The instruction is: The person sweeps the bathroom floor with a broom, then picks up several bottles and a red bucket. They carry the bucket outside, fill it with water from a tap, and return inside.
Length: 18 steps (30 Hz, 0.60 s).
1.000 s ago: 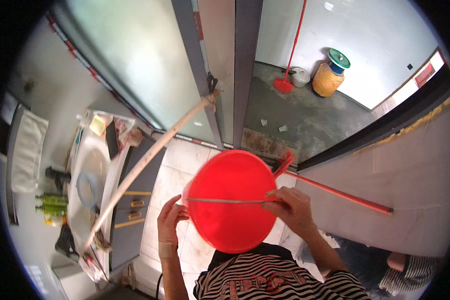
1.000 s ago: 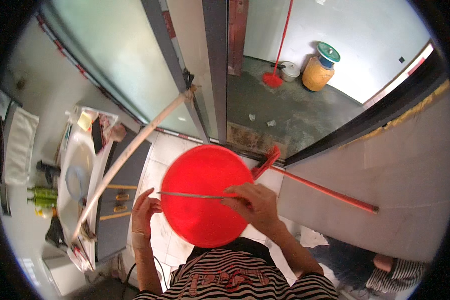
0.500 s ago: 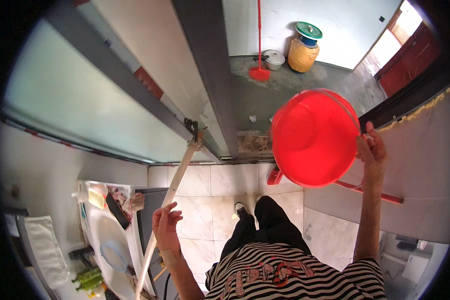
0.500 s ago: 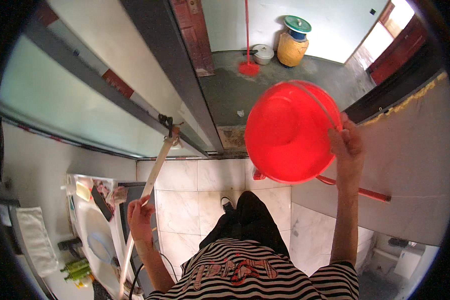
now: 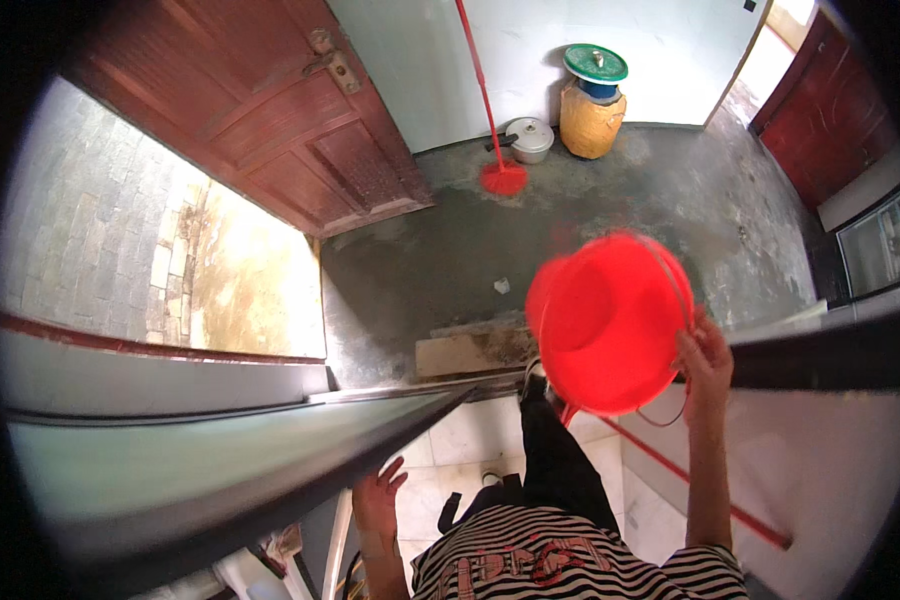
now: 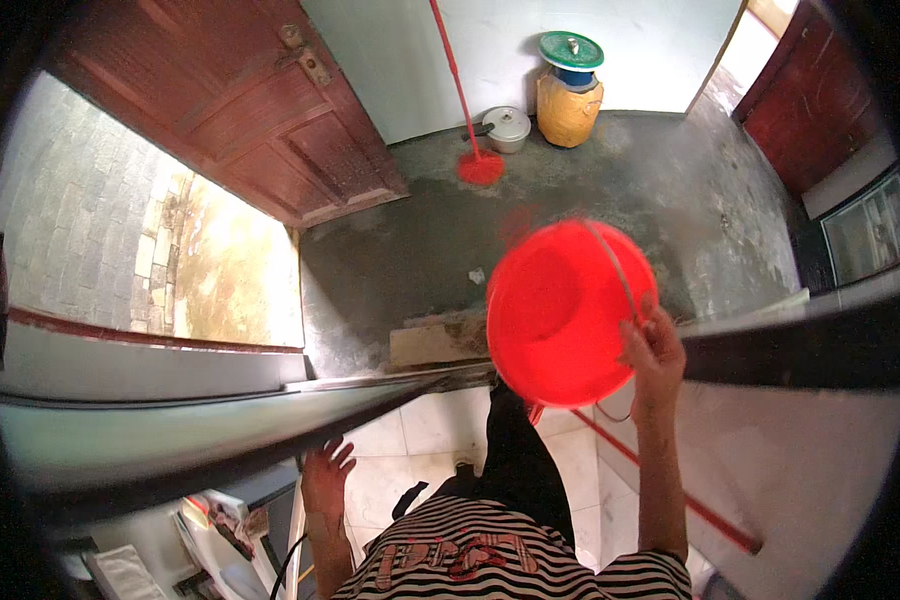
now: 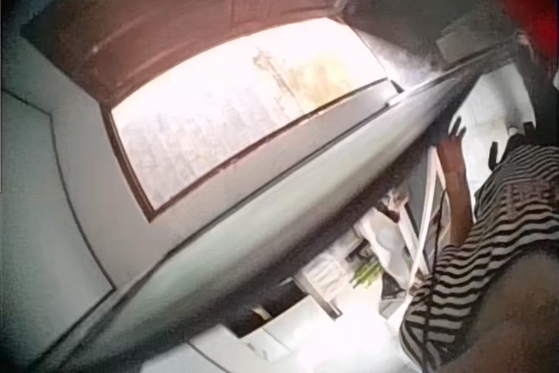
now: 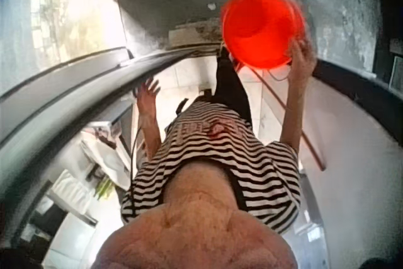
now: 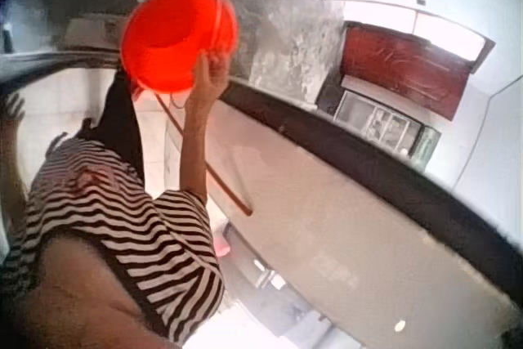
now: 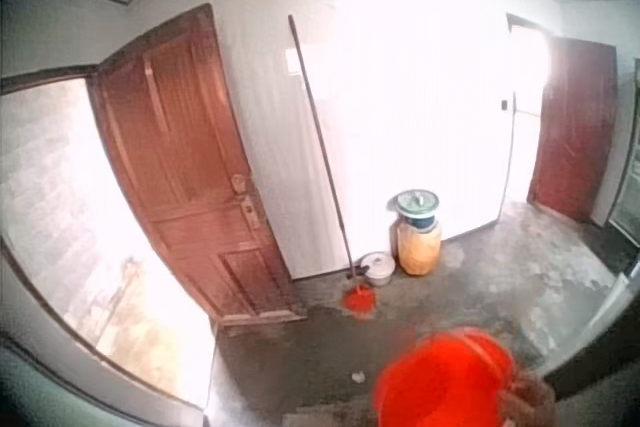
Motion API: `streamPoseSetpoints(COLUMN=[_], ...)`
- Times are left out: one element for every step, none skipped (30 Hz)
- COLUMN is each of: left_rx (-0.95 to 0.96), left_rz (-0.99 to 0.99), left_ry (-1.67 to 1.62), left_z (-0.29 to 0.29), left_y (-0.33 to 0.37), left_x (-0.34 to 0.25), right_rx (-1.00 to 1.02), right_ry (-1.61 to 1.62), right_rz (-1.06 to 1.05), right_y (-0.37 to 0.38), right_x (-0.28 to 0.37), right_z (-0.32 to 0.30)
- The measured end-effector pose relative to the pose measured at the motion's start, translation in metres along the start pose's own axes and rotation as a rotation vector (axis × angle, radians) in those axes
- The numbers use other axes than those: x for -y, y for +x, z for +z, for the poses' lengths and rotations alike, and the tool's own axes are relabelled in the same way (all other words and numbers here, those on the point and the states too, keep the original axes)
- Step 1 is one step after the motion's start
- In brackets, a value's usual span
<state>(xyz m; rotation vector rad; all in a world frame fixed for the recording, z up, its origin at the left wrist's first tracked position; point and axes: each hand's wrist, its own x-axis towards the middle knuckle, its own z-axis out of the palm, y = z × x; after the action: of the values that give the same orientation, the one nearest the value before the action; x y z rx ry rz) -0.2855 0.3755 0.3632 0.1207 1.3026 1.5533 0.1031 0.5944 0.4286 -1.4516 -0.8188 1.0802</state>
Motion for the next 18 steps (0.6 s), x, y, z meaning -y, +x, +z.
streamPoseSetpoints(left_rx=[-0.004, -0.065, -0.151, -0.178, -0.207, -0.156, -0.096, -0.037, -0.064, -0.090, -0.119, -0.227, -0.322, -0.333, -0.367, -0.402, -0.438, -0.468], left_rz=[-0.004, -0.008, -0.006, 0.029, 0.063, 0.083, 0.122, 0.160, 0.172, 0.186, 0.197, 0.196, 0.187, 0.209, 0.218, 0.199, 0.175, 0.122], left_ry=[-0.071, -0.163, -0.154, -0.138, -0.123, -0.312, -0.314, -0.314, -0.304, -0.294, -0.282, -0.210, -0.141, -0.137, -0.123, -0.111, -0.106, -0.094], left_z=[-0.003, 0.002, 0.007, 0.011, 0.016, 0.019, 0.020, 0.018, 0.005, -0.008, -0.021, -0.040, -0.054, -0.064, -0.063, -0.061, -0.054, -0.046], left_y=[0.005, 0.013, 0.018, 0.021, 0.025, 0.029, 0.031, 0.033, 0.035, 0.039, 0.041, 0.044, 0.048, 0.052, 0.058, 0.063, 0.070, 0.078], left_x=[0.006, 0.013, 0.019, 0.020, 0.023, 0.025, 0.026, 0.028, 0.036, 0.043, 0.052, 0.064, 0.075, 0.083, 0.085, 0.087, 0.089, 0.093], right_rx=[0.030, 0.049, 0.067, 0.080, 0.093, 0.106, 0.111, 0.114, 0.117, 0.121, 0.122, 0.121, 0.121, 0.112, 0.100, 0.010, 0.042, 0.089], right_ry=[0.018, 0.016, 0.013, -0.011, -0.035, -0.061, -0.075, -0.090, -0.104, -0.106, -0.107, -0.102, -0.084, -0.057, -0.023, -0.097, -0.111, -0.109], right_rz=[0.049, 0.089, 0.129, 0.148, 0.167, 0.186, 0.194, 0.203, 0.208, 0.200, 0.194, 0.188, 0.212, 0.229, 0.241, 0.239, 0.236, 0.210], right_y=[0.015, 0.025, 0.038, 0.051, 0.063, 0.075, 0.085, 0.093, 0.101, 0.108, 0.113, 0.119, 0.124, 0.130, 0.139, 0.144, 0.153, 0.159], right_x=[-0.004, -0.002, 0.003, 0.006, 0.009, 0.013, 0.015, 0.018, 0.020, 0.021, 0.021, 0.020, 0.019, 0.014, 0.011, 0.012, 0.004, 0.006], right_z=[0.006, 0.006, 0.005, 0.006, 0.007, 0.009, 0.012, 0.015, 0.017, 0.019, 0.020, 0.022, 0.020, 0.013, 0.008, 0.014, 0.005, 0.005])
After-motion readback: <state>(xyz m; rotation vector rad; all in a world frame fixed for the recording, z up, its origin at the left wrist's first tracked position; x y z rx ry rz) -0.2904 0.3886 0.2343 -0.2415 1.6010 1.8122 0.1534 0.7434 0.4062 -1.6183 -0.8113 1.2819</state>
